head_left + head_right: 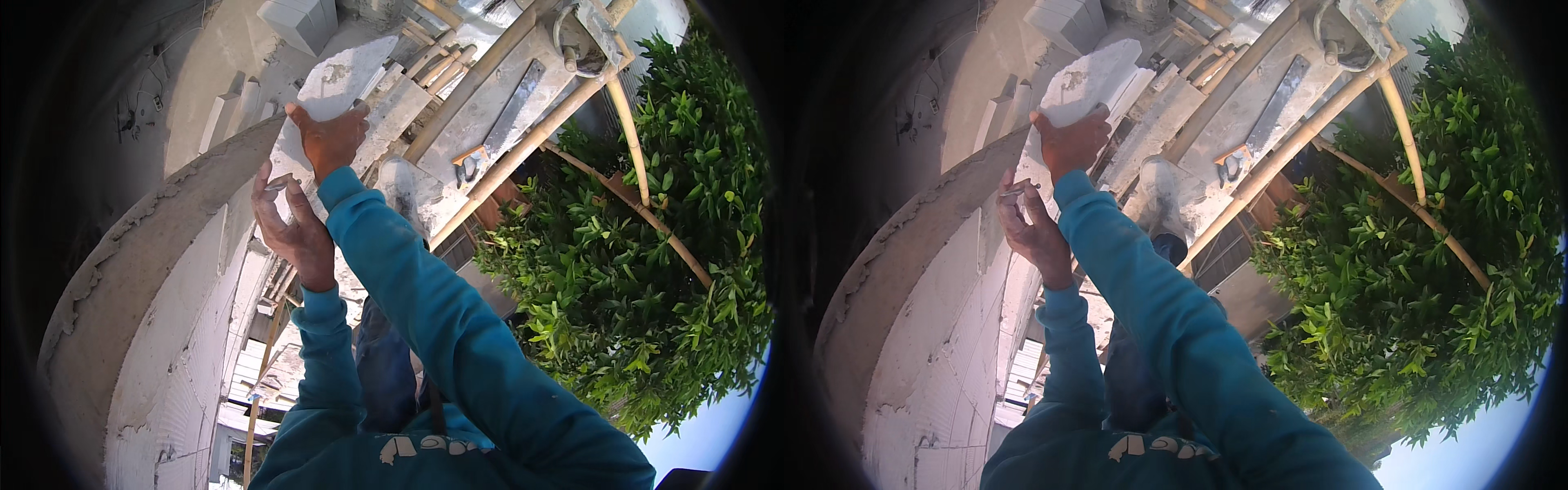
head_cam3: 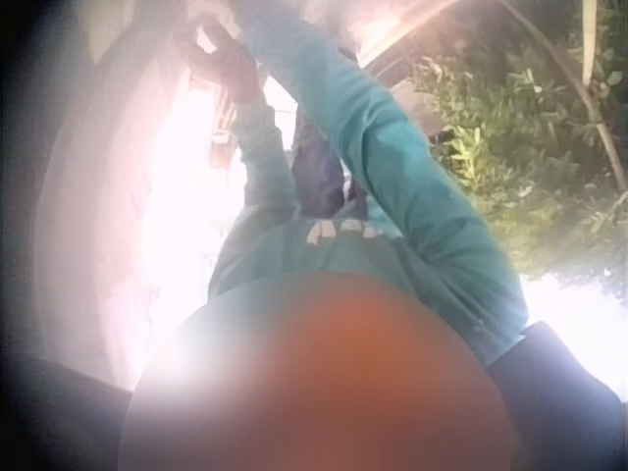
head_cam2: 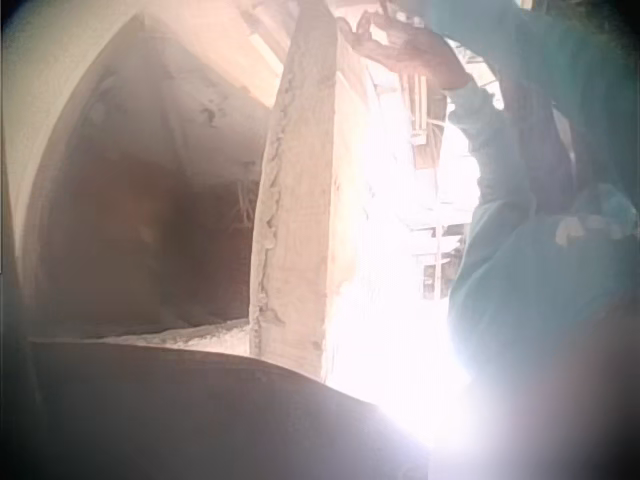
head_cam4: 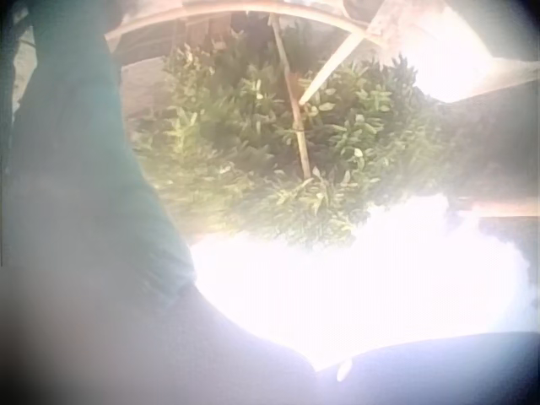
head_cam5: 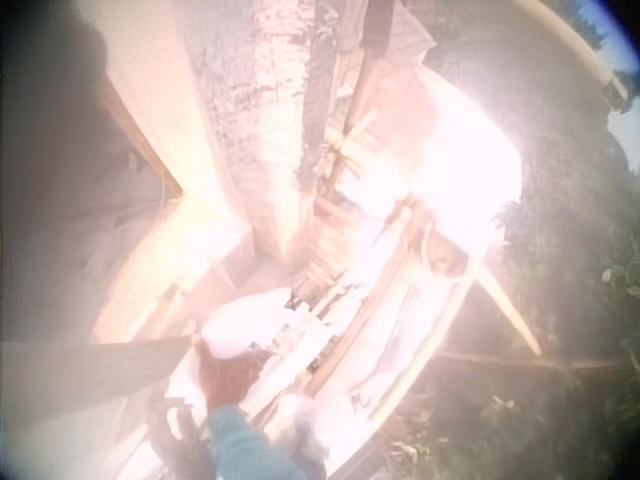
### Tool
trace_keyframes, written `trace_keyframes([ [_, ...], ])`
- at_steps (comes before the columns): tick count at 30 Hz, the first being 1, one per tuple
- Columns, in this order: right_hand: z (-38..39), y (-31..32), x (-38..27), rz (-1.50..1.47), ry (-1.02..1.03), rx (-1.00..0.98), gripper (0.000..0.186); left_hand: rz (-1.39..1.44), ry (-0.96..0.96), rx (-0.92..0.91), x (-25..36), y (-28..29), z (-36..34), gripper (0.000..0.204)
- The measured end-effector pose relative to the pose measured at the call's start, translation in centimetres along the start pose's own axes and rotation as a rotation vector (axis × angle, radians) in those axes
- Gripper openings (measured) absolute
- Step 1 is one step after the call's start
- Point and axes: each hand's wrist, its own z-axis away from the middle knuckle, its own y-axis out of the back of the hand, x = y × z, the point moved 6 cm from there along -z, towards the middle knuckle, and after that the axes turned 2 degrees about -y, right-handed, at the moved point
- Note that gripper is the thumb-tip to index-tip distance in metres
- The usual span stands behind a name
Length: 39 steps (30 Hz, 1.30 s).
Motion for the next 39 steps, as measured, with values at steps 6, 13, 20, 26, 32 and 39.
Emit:
trace_keyframes([
  [6,-1.1,0.3,0.6,-0.090,0.095,-0.092,0.099,0.270,0.127,-0.090,-3.2,-5.8,-3.2,0.022],
  [13,0.7,4.8,1.2,-0.163,0.397,-0.196,0.061,0.168,0.098,-0.173,-4.2,-7.3,-1.9,0.024],
  [20,3.1,6.0,-1.1,-0.036,0.851,-0.189,0.022,0.172,-0.140,-0.222,-4.3,-7.1,-1.8,0.025],
  [26,0.6,7.3,0.6,-0.276,0.769,-0.129,0.016,-0.146,-0.149,-0.281,-3.5,-7.5,-1.6,0.033],
  [32,-11.0,13.4,16.4,-0.352,0.141,0.154,0.024,-0.202,-0.106,-0.216,-2.5,-7.8,-1.5,0.086],
  [39,-25.0,20.7,36.9,0.408,-0.167,0.229,0.056,-0.548,-0.287,-0.217,-2.6,-9.1,-1.4,0.094],
])
